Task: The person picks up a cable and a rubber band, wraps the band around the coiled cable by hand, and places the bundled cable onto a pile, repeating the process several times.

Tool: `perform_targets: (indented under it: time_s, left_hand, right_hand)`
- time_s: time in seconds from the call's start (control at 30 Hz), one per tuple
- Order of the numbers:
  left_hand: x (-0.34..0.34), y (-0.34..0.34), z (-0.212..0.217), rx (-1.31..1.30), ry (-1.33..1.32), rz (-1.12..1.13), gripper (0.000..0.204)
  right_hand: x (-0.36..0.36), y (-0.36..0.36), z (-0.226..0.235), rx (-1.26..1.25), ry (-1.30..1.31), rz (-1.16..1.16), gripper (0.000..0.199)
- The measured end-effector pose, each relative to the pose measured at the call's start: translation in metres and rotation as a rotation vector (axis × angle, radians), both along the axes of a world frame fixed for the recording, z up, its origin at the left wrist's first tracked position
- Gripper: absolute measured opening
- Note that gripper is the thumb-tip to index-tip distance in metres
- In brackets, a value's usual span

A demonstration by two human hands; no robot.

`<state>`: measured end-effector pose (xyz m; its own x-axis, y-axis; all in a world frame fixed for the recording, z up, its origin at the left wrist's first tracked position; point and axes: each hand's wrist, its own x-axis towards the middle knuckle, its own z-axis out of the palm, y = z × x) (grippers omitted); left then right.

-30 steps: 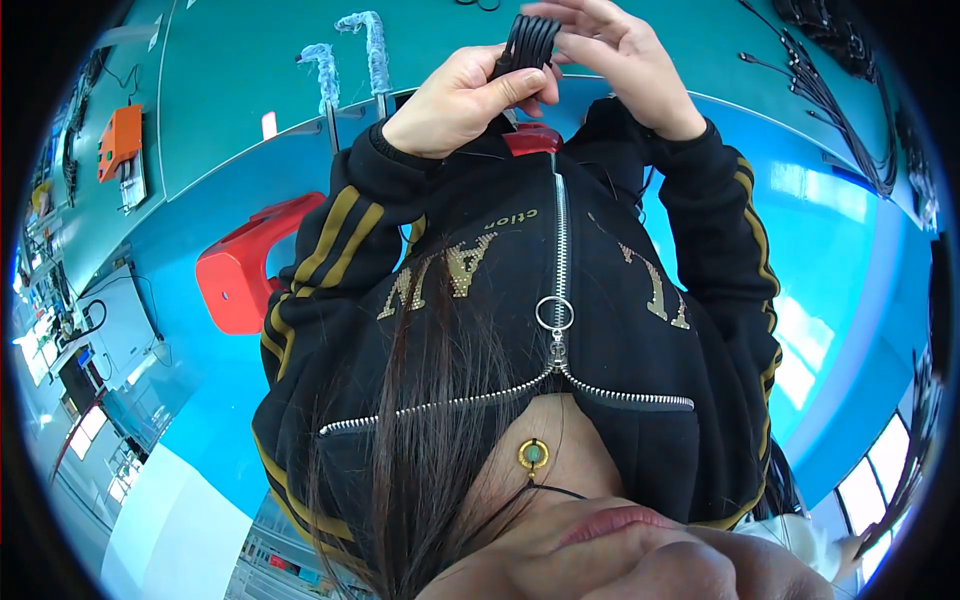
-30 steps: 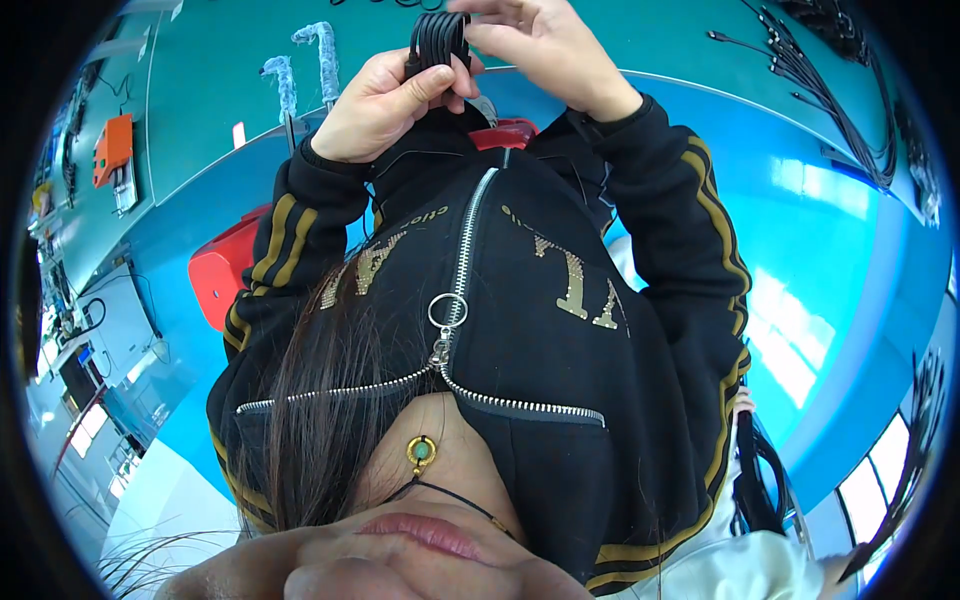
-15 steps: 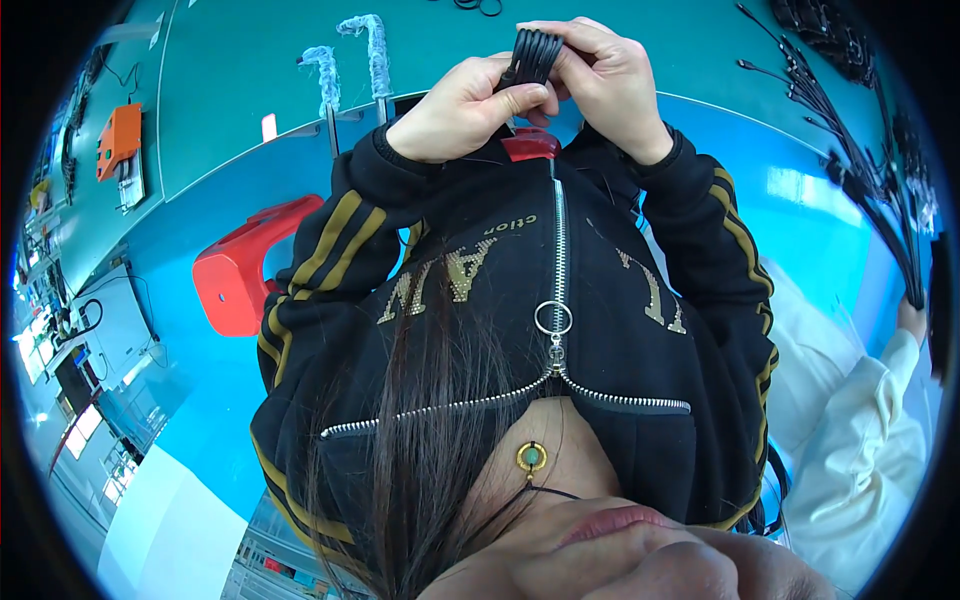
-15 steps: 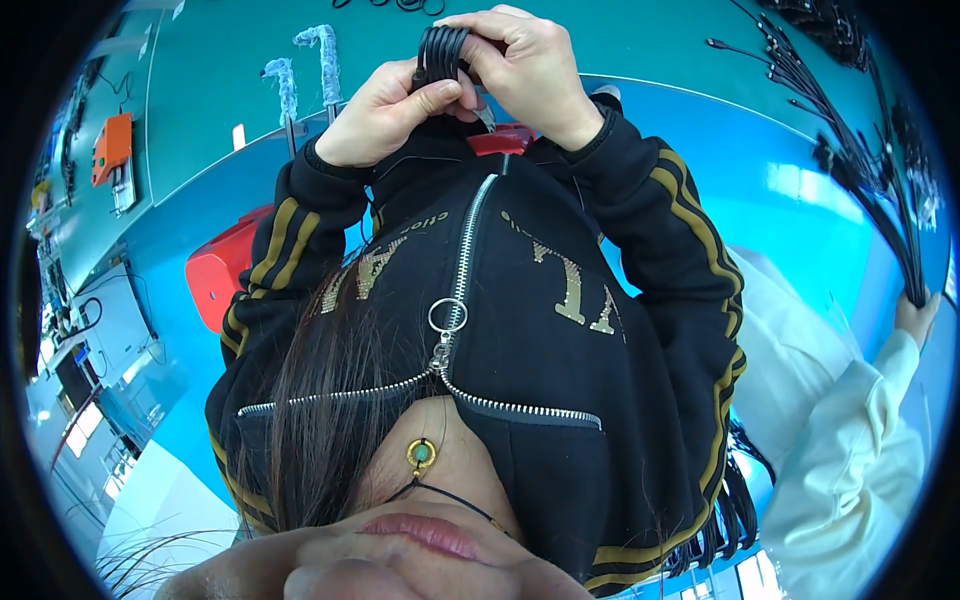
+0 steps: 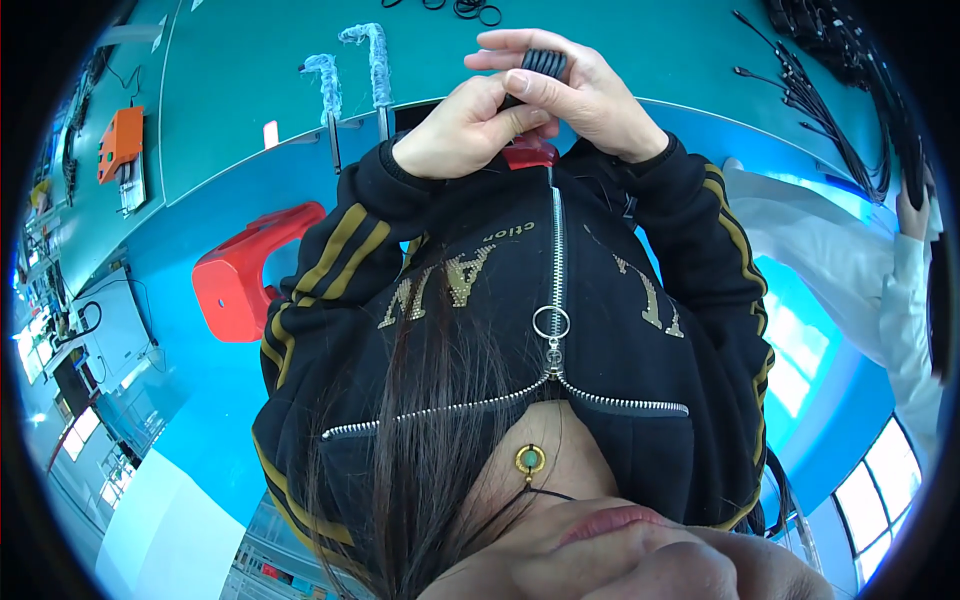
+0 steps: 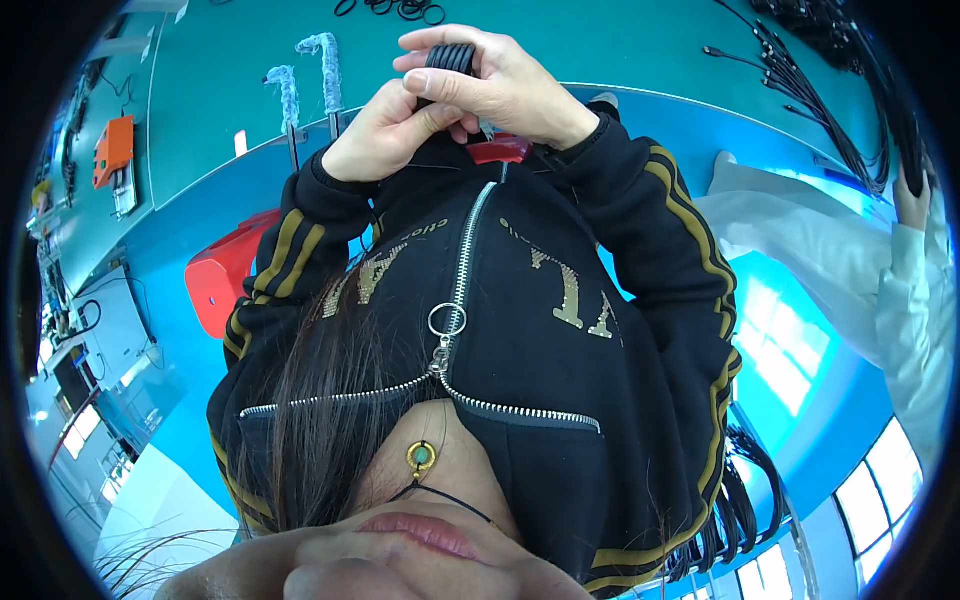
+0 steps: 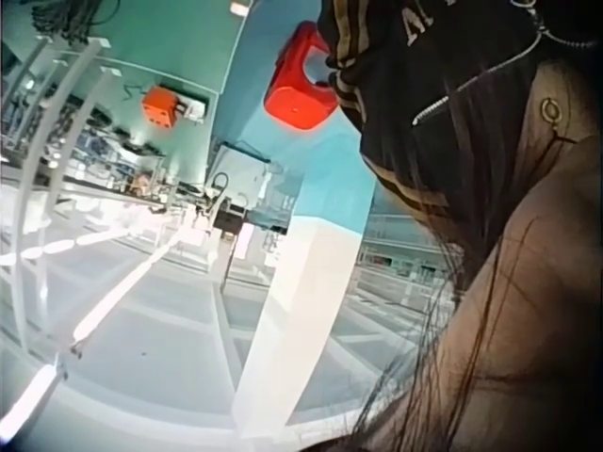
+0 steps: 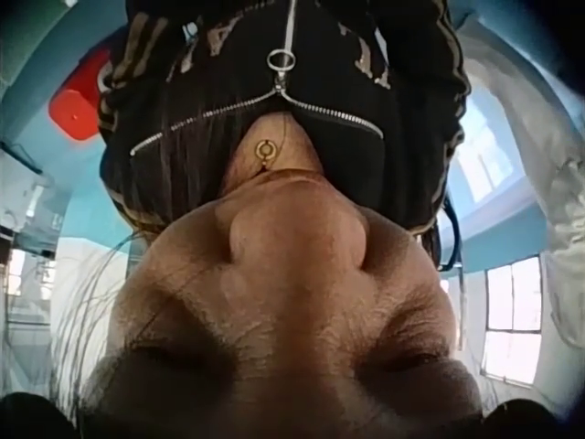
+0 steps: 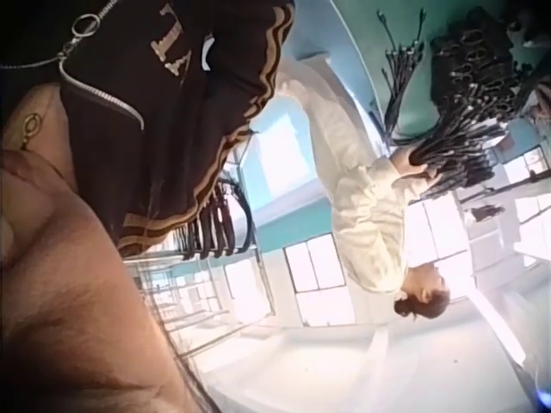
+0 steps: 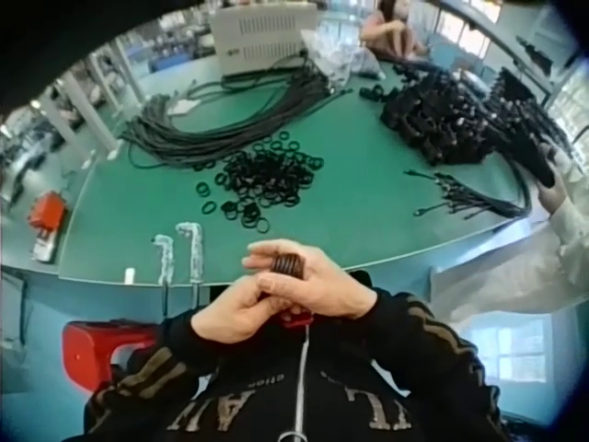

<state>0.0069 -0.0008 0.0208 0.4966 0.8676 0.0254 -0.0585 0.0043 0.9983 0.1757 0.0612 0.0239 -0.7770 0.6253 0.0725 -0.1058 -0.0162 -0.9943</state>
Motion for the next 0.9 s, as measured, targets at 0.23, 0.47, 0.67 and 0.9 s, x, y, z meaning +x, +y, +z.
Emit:
perform_targets:
  time_s: [0.23,0.47,0.67,0.9]
  left_hand:
    - [0.005,-0.005,-0.002,-0.072,-0.039,0.033,0.020]
    - [0.005,-0.006,0.004,-0.083,0.001,0.060,0.020]
    - [0.002,-0.004,0.009,-0.090,0.036,0.058,0.019]
    - [-0.004,0.005,-0.001,-0.170,-0.021,0.024,0.020]
  right_hand:
    - [0.001,-0.002,0.006,-0.020,0.029,0.039,0.045]
    - [-0.004,-0.003,0.007,0.010,0.021,0.038,0.040]
    - [-0.006,0.001,0.006,0.056,-0.015,0.051,0.035]
    - [-0.010,0.004,0.025,-0.366,0.119,0.021,0.032]
